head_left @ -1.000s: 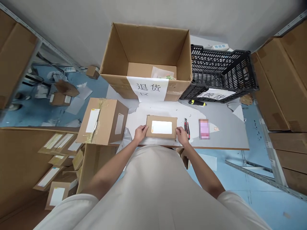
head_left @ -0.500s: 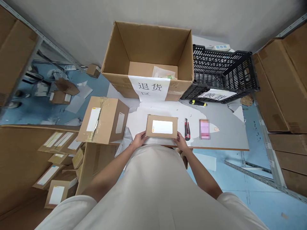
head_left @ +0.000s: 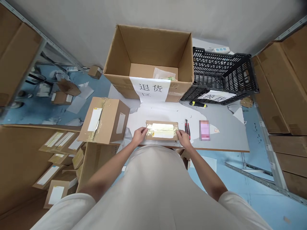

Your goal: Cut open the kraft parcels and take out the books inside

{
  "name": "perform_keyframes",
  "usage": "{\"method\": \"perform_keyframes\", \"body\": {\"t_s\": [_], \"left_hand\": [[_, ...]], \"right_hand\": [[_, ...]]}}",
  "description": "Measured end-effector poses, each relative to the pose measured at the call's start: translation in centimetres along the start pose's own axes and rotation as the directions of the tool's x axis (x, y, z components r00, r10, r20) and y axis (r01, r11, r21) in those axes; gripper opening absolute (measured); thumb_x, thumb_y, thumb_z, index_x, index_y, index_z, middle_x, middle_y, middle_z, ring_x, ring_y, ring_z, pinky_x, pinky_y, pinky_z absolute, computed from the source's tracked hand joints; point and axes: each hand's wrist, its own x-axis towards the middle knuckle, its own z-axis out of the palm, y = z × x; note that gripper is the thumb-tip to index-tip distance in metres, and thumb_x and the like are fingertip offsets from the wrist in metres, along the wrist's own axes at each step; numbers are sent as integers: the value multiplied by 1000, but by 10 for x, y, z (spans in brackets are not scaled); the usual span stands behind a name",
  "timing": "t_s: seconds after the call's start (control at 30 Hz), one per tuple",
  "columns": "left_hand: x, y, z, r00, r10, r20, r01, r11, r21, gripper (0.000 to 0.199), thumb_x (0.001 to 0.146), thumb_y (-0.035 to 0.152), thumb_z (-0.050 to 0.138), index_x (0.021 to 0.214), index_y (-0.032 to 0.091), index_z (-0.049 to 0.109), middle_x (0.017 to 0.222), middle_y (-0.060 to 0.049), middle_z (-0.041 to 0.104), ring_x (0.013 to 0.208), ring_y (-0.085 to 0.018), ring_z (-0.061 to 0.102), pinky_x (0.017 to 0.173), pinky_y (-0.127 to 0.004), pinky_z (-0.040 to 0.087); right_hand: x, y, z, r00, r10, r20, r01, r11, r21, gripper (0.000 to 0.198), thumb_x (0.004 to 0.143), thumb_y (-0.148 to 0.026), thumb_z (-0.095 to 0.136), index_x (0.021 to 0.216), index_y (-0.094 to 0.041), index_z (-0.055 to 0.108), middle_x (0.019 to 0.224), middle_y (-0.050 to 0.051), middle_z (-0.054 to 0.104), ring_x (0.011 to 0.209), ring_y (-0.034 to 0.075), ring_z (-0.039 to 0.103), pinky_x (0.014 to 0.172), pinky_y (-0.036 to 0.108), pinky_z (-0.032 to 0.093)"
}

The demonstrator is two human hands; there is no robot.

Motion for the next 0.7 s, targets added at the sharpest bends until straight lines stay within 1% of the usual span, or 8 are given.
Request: {"method": "perform_keyframes", "body": {"t_s": [0.13, 0.27, 0.33, 0.4, 0.47, 0.57, 0.63, 0.7], "left_hand": [[-4, -17, 11, 999, -40, -37, 35, 993, -113, 42, 86, 49, 44, 94, 16, 69, 88, -6, 71, 81, -19, 63, 77, -30, 49], [-8, -43, 17, 994, -94, -50, 75, 952, -297, 40, 84, 38, 44, 110, 17, 65, 112, -10, 68, 100, -21, 64, 91, -37, 50], [-12, -55, 18, 995, -94, -8, 87, 944, -317, 46, 77, 31, 52, 120, 17, 61, 123, -11, 63, 109, -23, 62, 98, -41, 47], [-17, -62, 19, 996, -64, 69, 83, 949, -305, 57, 69, 27, 59, 125, 16, 58, 129, -11, 60, 119, -26, 56, 104, -44, 43], [-21, -63, 21, 988, -27, 149, 73, 948, -309, 59, 67, 30, 65, 124, 16, 59, 128, -10, 60, 123, -28, 53, 106, -45, 41], [-25, -56, 24, 979, -2, 205, 78, 929, -362, 55, 70, 43, 67, 116, 15, 63, 119, -11, 66, 115, -28, 58, 103, -45, 43], [-24, -50, 25, 982, -2, 188, 77, 917, -391, 57, 70, 51, 67, 113, 14, 63, 114, -12, 68, 110, -28, 61, 99, -44, 46], [-21, -42, 23, 991, -12, 130, 60, 925, -374, 58, 70, 54, 66, 111, 13, 64, 111, -13, 68, 104, -27, 63, 94, -42, 49]], "right_hand": [[-3, 9, 5, 996, 88, 17, -90, 986, 144, 54, 88, -59, 36, 108, -17, 63, 100, 10, 70, 92, 25, 62, 82, 36, 48], [-4, 28, 9, 990, 135, 35, -139, 949, 282, 51, 92, -49, 29, 118, -17, 59, 109, 12, 67, 96, 23, 62, 84, 39, 50], [-7, 38, 12, 991, 121, 52, -130, 951, 281, 45, 89, -40, 39, 124, -18, 55, 119, 12, 62, 100, 23, 62, 87, 40, 50], [-11, 45, 16, 994, 52, 100, -75, 969, 236, 48, 81, -32, 52, 128, -21, 52, 127, 11, 58, 108, 23, 59, 93, 41, 47], [-15, 47, 20, 988, -21, 155, -14, 975, 222, 53, 75, -26, 59, 128, -23, 52, 128, 9, 58, 112, 24, 56, 96, 43, 46], [-18, 44, 25, 983, -51, 174, 3, 964, 265, 48, 77, -26, 57, 125, -22, 52, 119, 9, 63, 106, 24, 59, 92, 42, 47], [-18, 40, 24, 985, -40, 169, -11, 957, 289, 43, 80, -28, 54, 122, -20, 53, 115, 10, 65, 101, 23, 60, 88, 40, 49], [-15, 36, 19, 987, -29, 161, -14, 965, 261, 38, 82, -34, 53, 117, -18, 56, 110, 10, 65, 95, 23, 61, 83, 38, 50]]}}
